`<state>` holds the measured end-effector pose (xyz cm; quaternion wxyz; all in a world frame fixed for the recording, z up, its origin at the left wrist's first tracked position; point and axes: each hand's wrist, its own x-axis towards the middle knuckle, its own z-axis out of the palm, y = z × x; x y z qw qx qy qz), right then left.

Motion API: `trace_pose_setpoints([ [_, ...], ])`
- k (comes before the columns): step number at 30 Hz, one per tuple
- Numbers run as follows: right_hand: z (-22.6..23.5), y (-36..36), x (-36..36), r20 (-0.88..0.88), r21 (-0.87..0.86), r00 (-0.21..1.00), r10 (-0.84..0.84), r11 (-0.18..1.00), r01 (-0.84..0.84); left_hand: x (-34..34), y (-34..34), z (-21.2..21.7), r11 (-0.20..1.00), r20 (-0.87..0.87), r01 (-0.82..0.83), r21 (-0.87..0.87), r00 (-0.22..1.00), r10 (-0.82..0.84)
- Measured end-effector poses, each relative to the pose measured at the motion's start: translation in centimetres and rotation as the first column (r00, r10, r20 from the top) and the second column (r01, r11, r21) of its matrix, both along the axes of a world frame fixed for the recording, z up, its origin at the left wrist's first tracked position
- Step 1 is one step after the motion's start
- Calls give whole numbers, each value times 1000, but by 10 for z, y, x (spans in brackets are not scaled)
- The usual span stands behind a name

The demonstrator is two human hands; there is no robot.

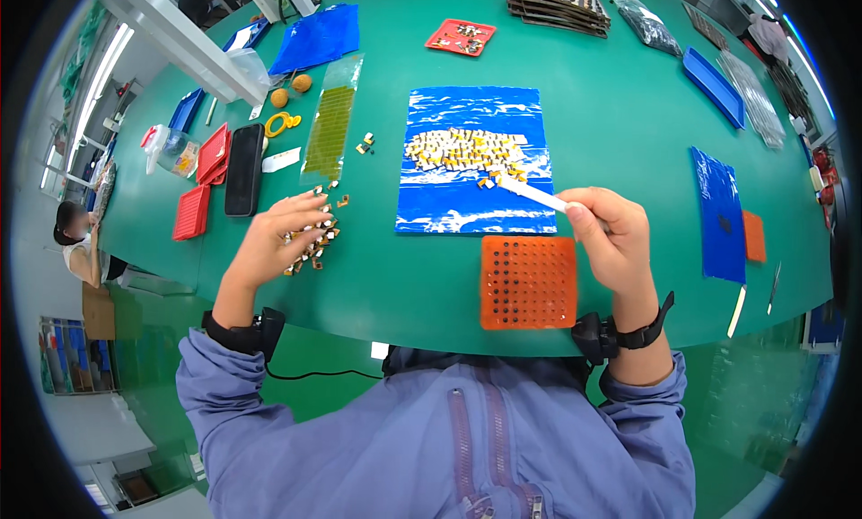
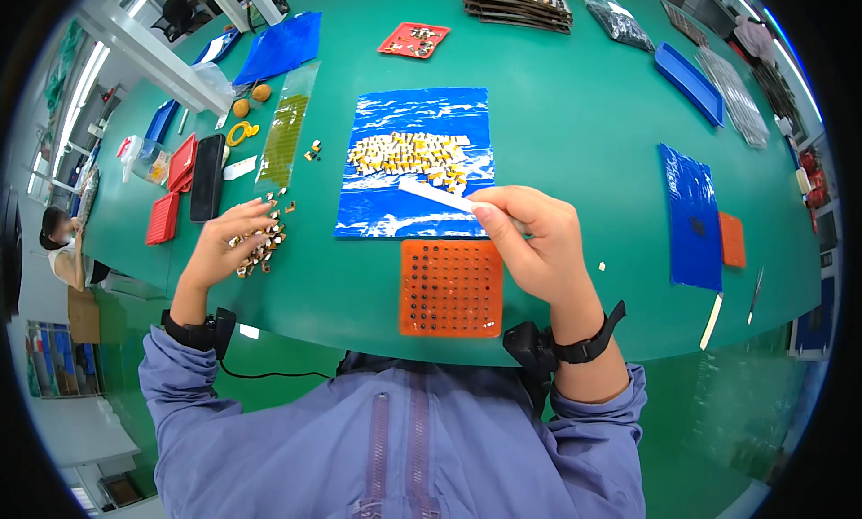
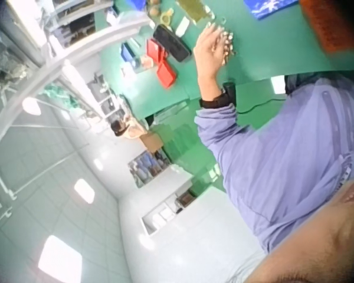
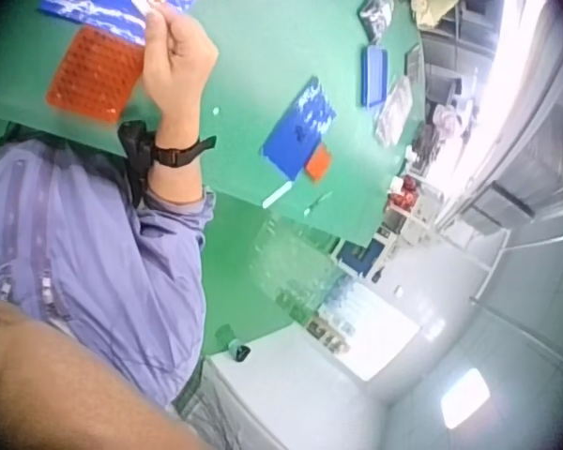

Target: The person repeatedly picks small yellow and white components from a blue sheet and inserts them into a white plastic strip held in the left hand. The person works at a green table with an orange pegboard and other tools nearby, performing a repetitive insertion task.

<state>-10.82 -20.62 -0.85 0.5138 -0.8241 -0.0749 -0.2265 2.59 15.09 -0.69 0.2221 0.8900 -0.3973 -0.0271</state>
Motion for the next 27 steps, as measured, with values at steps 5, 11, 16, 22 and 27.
trace_pose_setpoints([
  [5, -3, -2, -2, -5, 230, 1000, -30, 973, 30, -19, -48, 22, 932, -336, -196, -304, 938, 88],
  [11, -6, -9, 5, 72, 466, 995, -72, 884, 31, -24, -144, 16, 958, -192, 184, -219, 955, -228],
  [16, -8, -14, 9, 70, 476, 992, -109, 877, 63, 8, -187, -28, 978, -26, 178, -109, 983, -182],
  [22, -5, -12, 5, 94, 467, 992, -87, 884, 33, 12, -193, -52, 993, -25, 104, -55, 994, -105],
  [27, -4, -13, 2, 187, 417, 979, -83, 909, -2, 4, -192, -38, 990, -170, 110, -84, 978, -123],
])
